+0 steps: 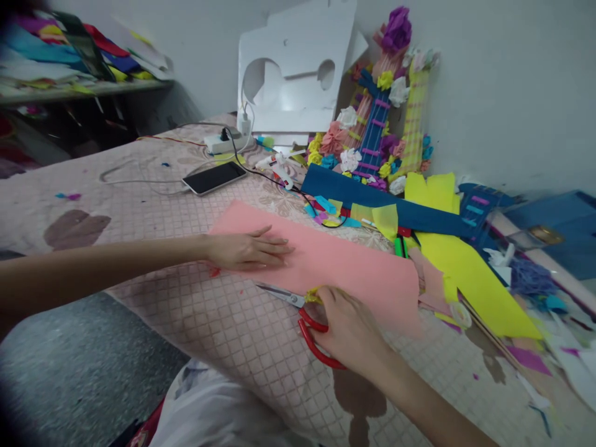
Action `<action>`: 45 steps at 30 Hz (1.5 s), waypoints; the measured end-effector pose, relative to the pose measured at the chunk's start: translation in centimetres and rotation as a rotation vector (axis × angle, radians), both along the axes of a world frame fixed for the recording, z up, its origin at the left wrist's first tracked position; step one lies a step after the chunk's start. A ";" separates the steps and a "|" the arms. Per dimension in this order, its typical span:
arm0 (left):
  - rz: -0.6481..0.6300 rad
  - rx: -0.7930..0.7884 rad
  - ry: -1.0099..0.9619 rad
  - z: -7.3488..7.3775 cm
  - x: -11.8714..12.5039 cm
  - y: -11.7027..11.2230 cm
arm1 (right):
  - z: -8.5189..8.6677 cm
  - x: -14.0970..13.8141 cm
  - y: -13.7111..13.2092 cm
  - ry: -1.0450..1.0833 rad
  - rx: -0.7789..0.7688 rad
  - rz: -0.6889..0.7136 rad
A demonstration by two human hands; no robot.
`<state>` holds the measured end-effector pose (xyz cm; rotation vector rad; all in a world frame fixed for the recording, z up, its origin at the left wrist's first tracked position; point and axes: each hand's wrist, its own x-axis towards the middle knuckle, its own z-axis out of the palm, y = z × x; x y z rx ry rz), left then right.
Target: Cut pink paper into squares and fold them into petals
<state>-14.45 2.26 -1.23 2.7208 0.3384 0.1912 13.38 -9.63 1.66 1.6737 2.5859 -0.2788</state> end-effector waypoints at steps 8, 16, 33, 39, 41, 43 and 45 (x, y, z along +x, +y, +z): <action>0.004 0.013 -0.033 -0.8 -0.1 0.2 | -0.3 -0.5 0.2 -0.022 0.000 0.000; -0.048 -0.047 0.001 0.0 -0.1 0.8 | -0.6 -0.6 0.3 -0.020 0.001 0.008; -0.062 -0.154 -0.130 -1.2 -0.1 1.0 | -0.7 -0.5 0.6 -0.111 -0.003 0.094; -0.066 -0.130 -0.122 -1.1 0.0 1.0 | -0.7 -0.5 0.2 -0.126 0.031 0.088; -0.082 -0.119 -0.118 -1.1 0.0 1.1 | -0.5 -0.7 0.1 -0.104 0.055 0.069; -0.086 -0.106 -0.094 -1.1 -0.1 1.1 | -0.3 -0.9 0.1 -0.098 0.058 0.049; -0.080 -0.077 -0.066 -0.9 -0.4 1.3 | -0.2 -1.1 0.1 -0.099 0.050 0.031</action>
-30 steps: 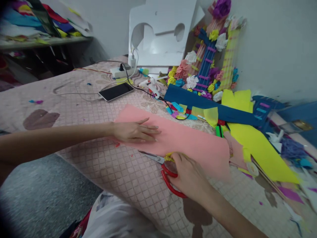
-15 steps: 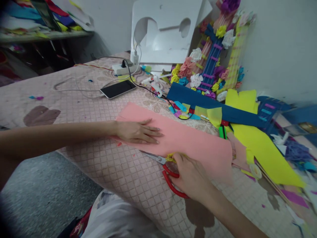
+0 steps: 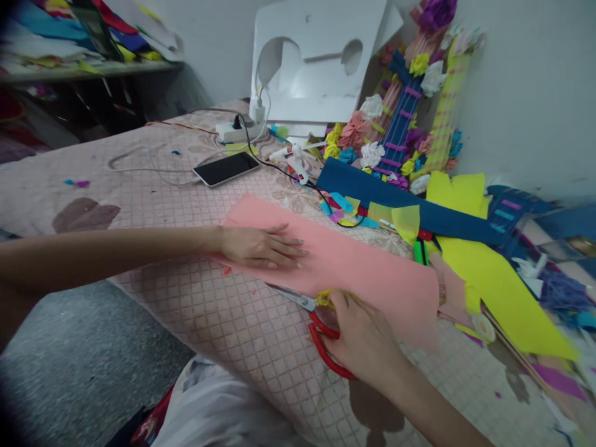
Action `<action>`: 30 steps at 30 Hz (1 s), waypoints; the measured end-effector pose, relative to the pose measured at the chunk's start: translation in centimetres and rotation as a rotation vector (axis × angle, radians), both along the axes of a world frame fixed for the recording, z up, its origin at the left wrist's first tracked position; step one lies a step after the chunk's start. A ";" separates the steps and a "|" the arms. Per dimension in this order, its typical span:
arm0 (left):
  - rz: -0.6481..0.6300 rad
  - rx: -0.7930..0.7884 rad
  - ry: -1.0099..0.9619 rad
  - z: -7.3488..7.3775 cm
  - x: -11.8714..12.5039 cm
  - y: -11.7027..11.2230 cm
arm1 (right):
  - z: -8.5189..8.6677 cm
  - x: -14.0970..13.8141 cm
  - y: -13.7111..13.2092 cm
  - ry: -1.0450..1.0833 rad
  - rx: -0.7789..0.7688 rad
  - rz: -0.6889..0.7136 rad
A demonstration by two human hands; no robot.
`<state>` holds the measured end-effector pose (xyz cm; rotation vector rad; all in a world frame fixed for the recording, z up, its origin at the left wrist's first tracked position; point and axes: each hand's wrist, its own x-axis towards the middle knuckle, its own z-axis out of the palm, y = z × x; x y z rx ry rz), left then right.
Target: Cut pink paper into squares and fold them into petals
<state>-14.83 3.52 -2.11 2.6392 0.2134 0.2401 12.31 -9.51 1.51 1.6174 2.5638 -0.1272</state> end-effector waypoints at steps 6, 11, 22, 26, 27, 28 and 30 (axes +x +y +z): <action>0.006 -0.006 0.059 0.3 -1.1 0.3 | 0.1 -0.8 0.5 0.023 -0.029 0.009; 0.043 -0.079 -0.068 0.1 -1.1 0.1 | 0.0 -1.4 0.7 0.034 -0.040 0.034; 0.064 -0.104 -0.081 0.1 -1.1 0.1 | -0.2 -0.4 0.5 -0.021 -0.040 0.053; 0.049 -0.078 -0.094 0.3 -1.5 0.2 | -0.2 -0.5 0.5 0.012 -0.021 0.034; 0.044 -0.060 -0.098 0.4 -1.8 0.2 | -0.1 -0.6 0.6 0.015 -0.026 0.031; 0.042 -0.042 -0.096 0.5 -2.1 0.3 | 0.0 -0.7 0.6 0.015 -0.029 0.026; 0.040 -0.014 -0.080 0.5 -2.7 0.2 | 0.1 -1.2 0.7 0.010 -0.036 0.015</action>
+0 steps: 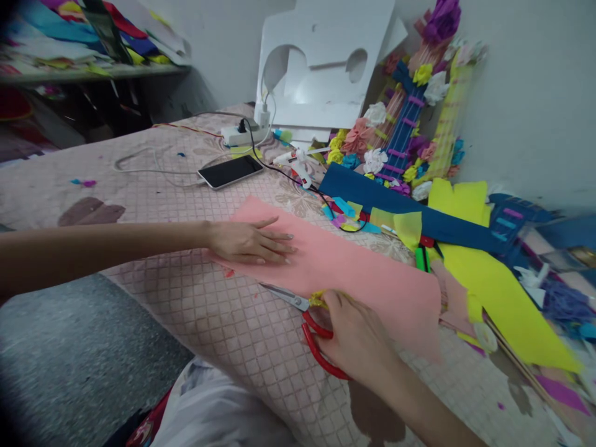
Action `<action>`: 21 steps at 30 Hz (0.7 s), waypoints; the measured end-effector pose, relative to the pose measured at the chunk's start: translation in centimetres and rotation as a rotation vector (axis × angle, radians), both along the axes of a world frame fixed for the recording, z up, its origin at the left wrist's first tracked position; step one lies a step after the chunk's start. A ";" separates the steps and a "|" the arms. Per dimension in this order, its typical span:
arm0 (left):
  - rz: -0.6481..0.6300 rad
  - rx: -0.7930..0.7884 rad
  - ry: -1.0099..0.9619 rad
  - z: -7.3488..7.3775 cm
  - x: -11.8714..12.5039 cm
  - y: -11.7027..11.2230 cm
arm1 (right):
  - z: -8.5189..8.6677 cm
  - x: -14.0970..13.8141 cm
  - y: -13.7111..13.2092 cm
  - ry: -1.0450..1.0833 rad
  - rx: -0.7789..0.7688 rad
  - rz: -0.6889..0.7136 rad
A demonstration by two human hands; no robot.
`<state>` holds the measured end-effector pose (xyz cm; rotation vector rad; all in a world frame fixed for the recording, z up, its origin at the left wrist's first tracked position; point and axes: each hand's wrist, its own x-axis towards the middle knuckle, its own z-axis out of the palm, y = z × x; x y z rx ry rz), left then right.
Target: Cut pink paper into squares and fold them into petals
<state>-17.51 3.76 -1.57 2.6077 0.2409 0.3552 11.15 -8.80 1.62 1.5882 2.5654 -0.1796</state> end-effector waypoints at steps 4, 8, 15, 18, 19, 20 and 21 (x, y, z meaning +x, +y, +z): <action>0.005 -0.006 0.066 -0.2 -0.7 -0.2 | 0.1 -0.9 0.2 0.017 -0.021 0.006; 0.024 -0.035 0.099 -0.4 -0.6 -0.3 | -0.1 -1.4 0.3 0.027 -0.007 0.032; -0.003 0.011 0.007 -0.7 -0.7 -0.2 | -0.3 -0.9 0.5 -0.058 -0.004 0.083; -0.019 0.053 0.057 -0.7 -0.7 -0.2 | -0.4 -0.7 0.4 -0.056 0.019 0.101; -0.024 0.059 0.078 -0.7 -0.7 -0.2 | -0.4 -0.7 0.3 -0.039 0.027 0.098; -0.023 0.061 0.091 -0.6 -0.7 -0.3 | -0.4 -0.7 0.3 -0.019 0.032 0.090; -0.017 0.062 0.093 -0.5 -0.7 -0.2 | -0.4 -0.8 0.2 -0.004 0.030 0.078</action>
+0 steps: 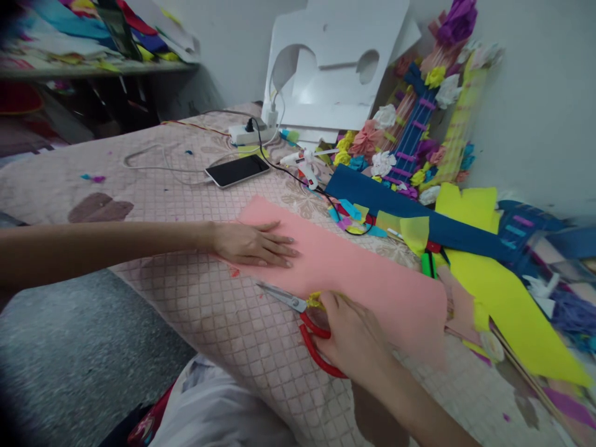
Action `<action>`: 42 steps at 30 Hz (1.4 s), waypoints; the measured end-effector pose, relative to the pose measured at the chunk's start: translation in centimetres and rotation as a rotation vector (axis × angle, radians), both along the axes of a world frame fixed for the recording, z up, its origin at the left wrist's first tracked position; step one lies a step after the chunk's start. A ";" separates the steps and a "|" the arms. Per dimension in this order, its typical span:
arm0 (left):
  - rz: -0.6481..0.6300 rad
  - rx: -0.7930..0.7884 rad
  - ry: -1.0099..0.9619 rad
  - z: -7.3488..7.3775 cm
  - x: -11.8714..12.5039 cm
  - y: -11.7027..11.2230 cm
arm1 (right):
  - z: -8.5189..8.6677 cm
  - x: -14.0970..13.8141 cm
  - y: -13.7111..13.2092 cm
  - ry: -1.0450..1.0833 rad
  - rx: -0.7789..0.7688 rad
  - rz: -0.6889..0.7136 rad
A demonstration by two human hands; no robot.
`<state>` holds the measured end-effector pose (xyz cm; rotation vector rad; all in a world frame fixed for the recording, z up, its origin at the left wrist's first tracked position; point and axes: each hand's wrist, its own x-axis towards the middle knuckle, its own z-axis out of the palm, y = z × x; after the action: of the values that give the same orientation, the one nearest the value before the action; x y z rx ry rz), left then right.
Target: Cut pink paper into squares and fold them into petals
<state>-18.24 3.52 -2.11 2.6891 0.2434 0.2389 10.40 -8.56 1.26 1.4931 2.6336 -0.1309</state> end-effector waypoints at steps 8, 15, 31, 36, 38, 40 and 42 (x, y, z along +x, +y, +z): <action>0.076 0.027 0.023 0.4 -1.3 0.4 | 0.2 -1.1 0.4 0.028 -0.064 -0.073; 0.065 0.064 0.062 -0.3 -1.7 0.4 | 0.1 -2.1 0.8 0.026 -0.026 -0.008; 0.104 0.073 0.071 0.6 -2.7 0.5 | 0.1 -2.1 0.8 0.006 0.037 0.007; 0.082 0.072 0.066 0.1 -3.6 0.6 | 0.0 -3.2 1.2 0.000 0.033 0.018; 0.085 0.057 0.074 0.0 -3.6 0.5 | 0.0 -3.7 1.4 0.004 0.026 0.021; 0.099 0.022 0.079 0.0 -3.5 0.5 | -0.1 -3.9 1.5 0.011 0.019 0.029; 0.115 -0.014 0.067 0.1 -3.4 0.5 | -0.1 -3.9 1.7 0.011 0.016 0.048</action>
<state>-21.69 4.00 -2.05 2.6755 0.4187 0.1810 6.45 -6.90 1.14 1.4368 2.6834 -0.1144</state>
